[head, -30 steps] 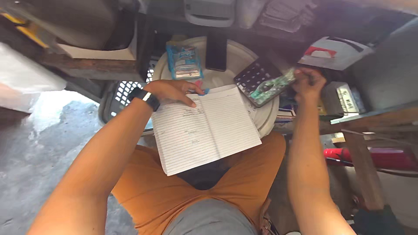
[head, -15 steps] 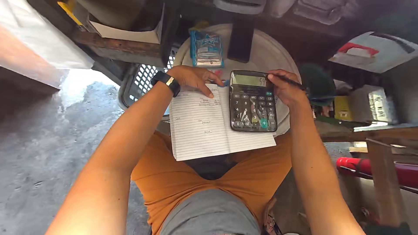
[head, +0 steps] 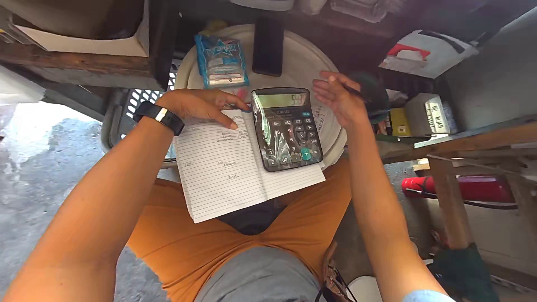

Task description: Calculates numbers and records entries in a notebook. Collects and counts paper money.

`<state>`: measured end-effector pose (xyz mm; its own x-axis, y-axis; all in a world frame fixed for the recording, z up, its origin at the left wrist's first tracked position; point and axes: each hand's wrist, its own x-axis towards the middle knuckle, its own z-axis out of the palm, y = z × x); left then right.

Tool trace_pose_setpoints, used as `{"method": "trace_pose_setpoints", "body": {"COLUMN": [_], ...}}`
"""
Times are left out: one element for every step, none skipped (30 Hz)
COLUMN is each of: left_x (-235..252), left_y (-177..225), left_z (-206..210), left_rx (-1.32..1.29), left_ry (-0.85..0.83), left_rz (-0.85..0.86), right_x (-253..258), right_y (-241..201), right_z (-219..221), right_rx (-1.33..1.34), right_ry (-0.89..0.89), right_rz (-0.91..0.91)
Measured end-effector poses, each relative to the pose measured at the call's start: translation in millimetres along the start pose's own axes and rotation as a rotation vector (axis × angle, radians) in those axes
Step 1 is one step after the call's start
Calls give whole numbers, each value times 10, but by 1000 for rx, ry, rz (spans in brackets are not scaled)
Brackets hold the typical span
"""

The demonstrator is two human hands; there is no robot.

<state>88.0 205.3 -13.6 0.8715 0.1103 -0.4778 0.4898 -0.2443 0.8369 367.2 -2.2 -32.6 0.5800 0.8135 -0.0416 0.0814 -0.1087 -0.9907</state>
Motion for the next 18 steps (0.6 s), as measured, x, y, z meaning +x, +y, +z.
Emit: {"method": "trace_pose_setpoints", "body": {"left_x": [7, 11, 12, 8, 3, -2, -7, -14, -20, -27, -31, -26, -20, -25, -42, -56, -57, -50], "left_y": [-10, -21, -29, -27, -26, -26, -26, -22, -22, -8, 9, 20, 27, 26, 29, 33, 34, 35], "left_z": [-11, -17, -21, -21, -19, -14, -14, -11, -4, 9, 22, 27, 33, 34, 30, 25, 24, 28], "left_rx": [-9, -15, -11, -4, -1, -2, -3, -10, -20, -29, -33, -34, -28, -25, -27, -25, -27, -32], "left_ry": [-7, -10, -5, 1, 3, 8, 2, 4, 3, 8, 16, 18, 19, 20, 26, 27, 30, 31], "left_rz": [-4, -4, -8, -14, -20, -20, -15, -12, -10, -22, -33, -36, -39, -44, -50, -54, -53, -50], "right_x": [-98, -245, -438, -676, -957, -1188, -1376, -1529, -1648, -1738, -1798, -1835, -1852, -1851, -1844, -1833, -1823, -1816], "right_y": [-22, -38, -38, -30, -36, -1, 70, 155, 233, 295, 333, 339, 314, 271, 224, 188, 180, 205], "right_z": [-52, -81, -82, -57, -2, 64, 120, 173, 230, 276, 304, 313, 312, 318, 334, 351, 365, 377], "right_rx": [-15, -60, -136, -249, -393, -523, -605, -679, -730, -765, -794, -820, -838, -849, -853, -854, -865, -884], "right_ry": [34, 57, 71, 74, 71, 101, 123, 128, 142, 151, 153, 153, 154, 162, 175, 188, 198, 203], "right_rz": [-46, -109, -192, -287, -361, -432, -489, -539, -580, -599, -605, -607, -613, -629, -648, -665, -670, -662]}}
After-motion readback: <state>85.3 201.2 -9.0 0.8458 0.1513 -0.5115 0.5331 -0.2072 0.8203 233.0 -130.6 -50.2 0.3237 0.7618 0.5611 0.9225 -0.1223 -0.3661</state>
